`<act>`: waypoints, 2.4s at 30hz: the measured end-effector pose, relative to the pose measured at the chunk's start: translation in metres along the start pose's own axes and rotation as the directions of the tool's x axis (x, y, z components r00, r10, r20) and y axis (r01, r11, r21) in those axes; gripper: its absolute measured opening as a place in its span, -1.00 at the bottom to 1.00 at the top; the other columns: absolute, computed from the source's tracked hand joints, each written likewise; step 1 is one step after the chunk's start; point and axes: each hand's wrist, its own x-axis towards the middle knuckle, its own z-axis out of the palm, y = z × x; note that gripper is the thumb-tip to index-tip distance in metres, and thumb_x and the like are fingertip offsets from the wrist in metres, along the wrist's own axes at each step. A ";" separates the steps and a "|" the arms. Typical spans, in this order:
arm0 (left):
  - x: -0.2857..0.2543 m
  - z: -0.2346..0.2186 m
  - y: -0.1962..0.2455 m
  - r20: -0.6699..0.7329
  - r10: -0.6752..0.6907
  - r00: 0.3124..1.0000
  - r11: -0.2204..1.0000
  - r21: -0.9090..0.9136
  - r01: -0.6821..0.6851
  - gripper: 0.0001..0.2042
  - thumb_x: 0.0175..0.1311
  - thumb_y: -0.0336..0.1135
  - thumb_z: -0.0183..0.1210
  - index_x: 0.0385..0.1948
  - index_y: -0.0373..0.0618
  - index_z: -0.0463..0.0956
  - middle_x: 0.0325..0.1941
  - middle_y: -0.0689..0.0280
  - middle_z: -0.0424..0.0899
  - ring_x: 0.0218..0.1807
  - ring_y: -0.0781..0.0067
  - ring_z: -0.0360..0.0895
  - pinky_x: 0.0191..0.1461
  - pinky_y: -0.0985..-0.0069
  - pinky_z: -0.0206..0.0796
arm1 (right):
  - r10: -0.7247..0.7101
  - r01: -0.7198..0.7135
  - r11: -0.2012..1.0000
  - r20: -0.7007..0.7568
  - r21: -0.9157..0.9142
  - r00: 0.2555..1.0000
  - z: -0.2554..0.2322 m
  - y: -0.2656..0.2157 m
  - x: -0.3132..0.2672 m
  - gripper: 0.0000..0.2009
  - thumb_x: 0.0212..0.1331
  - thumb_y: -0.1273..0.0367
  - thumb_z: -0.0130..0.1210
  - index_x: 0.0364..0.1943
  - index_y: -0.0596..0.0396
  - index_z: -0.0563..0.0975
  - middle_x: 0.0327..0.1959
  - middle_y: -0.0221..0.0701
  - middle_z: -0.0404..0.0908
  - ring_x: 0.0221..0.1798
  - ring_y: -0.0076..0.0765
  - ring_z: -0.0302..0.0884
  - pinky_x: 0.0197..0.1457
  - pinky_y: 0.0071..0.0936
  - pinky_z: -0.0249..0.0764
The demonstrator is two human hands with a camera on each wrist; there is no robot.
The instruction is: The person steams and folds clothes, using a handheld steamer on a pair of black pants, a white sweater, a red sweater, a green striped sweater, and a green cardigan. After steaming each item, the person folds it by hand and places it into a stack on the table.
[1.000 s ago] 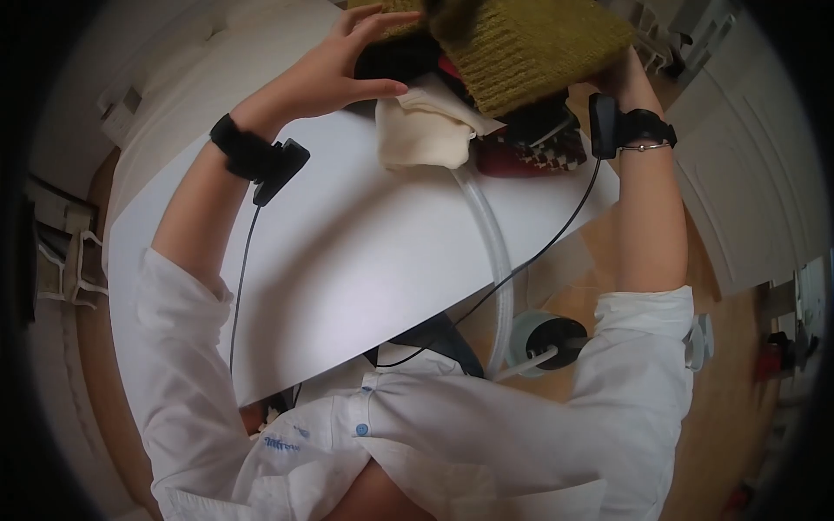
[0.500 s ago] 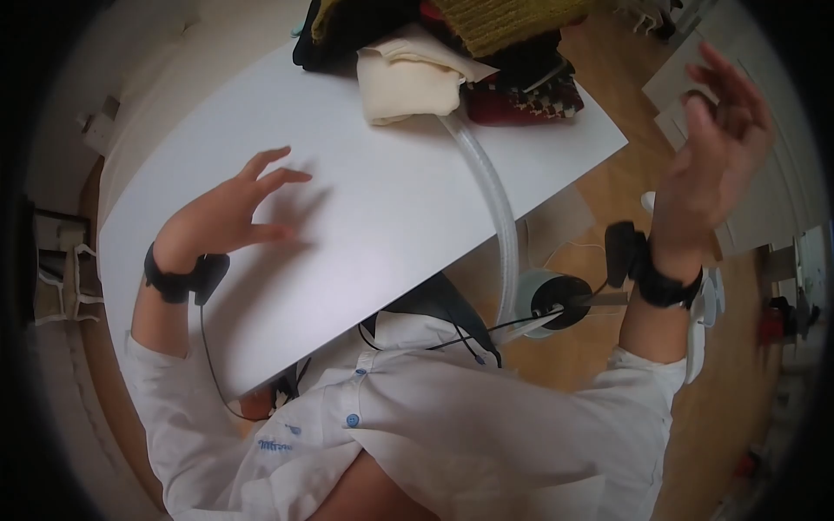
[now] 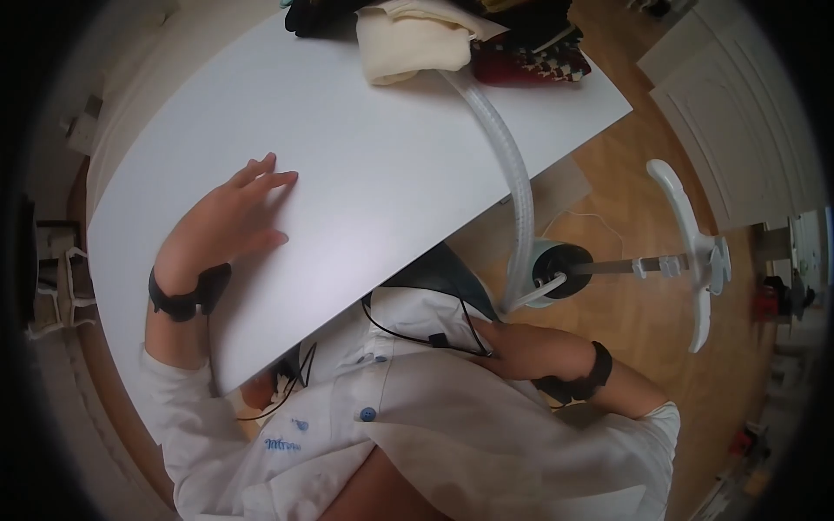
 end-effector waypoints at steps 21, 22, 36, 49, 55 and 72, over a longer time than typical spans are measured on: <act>-0.002 0.009 0.000 -0.066 -0.025 0.998 1.000 0.008 0.025 -0.27 0.12 -0.29 0.49 0.41 0.20 0.43 0.65 0.23 0.25 0.62 0.04 0.22 0.53 0.17 0.35 | 0.095 -0.416 0.818 0.620 0.397 0.779 0.106 0.212 0.030 -0.45 0.28 0.25 0.36 0.29 0.25 0.53 0.14 -0.30 0.67 0.07 -0.43 0.65 0.17 -0.51 0.56; -0.003 0.010 0.000 -0.077 -0.018 0.997 1.000 0.008 0.019 -0.27 0.11 -0.29 0.49 0.41 0.21 0.43 0.65 0.24 0.25 0.63 0.05 0.21 0.54 0.16 0.35 | -0.036 -0.331 0.791 0.580 0.514 0.814 0.118 0.216 0.031 -0.50 0.29 0.27 0.34 0.25 0.24 0.57 0.07 -0.34 0.69 0.03 -0.52 0.61 0.09 -0.53 0.55; -0.005 0.013 -0.001 -0.096 -0.012 0.995 1.000 -0.003 0.012 -0.29 0.15 -0.21 0.48 0.42 0.21 0.42 0.65 0.24 0.24 0.63 0.05 0.20 0.52 0.15 0.36 | 0.133 -0.432 0.782 0.557 0.449 0.820 0.146 0.243 0.065 -0.57 0.28 0.25 0.28 0.19 0.13 0.62 0.07 -0.37 0.72 -0.07 -0.42 0.65 0.01 -0.48 0.56; -0.007 0.018 -0.006 -0.146 0.034 0.989 0.998 0.056 -0.026 -0.31 0.20 -0.19 0.45 0.43 0.18 0.41 0.61 0.14 0.29 0.56 -0.04 0.31 0.43 0.16 0.44 | 0.143 -0.354 0.437 0.324 0.827 0.935 0.110 0.141 0.070 -0.58 0.36 0.22 0.26 0.22 0.12 0.60 0.16 -0.34 0.69 0.11 -0.41 0.62 0.18 -0.41 0.52; -0.009 0.018 -0.001 -0.128 0.010 0.992 0.999 0.039 -0.005 -0.31 0.22 -0.18 0.44 0.44 0.17 0.39 0.62 0.10 0.27 0.58 -0.08 0.27 0.45 0.08 0.40 | 0.100 -0.221 0.475 0.197 0.852 0.975 0.113 0.128 0.079 -0.59 0.40 0.21 0.23 0.21 0.14 0.59 0.17 -0.31 0.68 0.14 -0.40 0.61 0.20 -0.40 0.51; -0.007 0.028 -0.005 -0.173 0.045 0.984 0.992 0.128 -0.023 -0.35 0.28 -0.14 0.40 0.43 0.16 0.37 0.63 0.12 0.24 0.61 -0.07 0.23 0.44 0.04 0.41 | -0.037 0.251 0.568 -0.280 0.784 0.959 0.049 0.039 0.040 -0.63 0.54 0.20 0.10 0.20 0.19 0.56 0.05 -0.18 0.65 0.04 -0.35 0.58 0.13 -0.42 0.50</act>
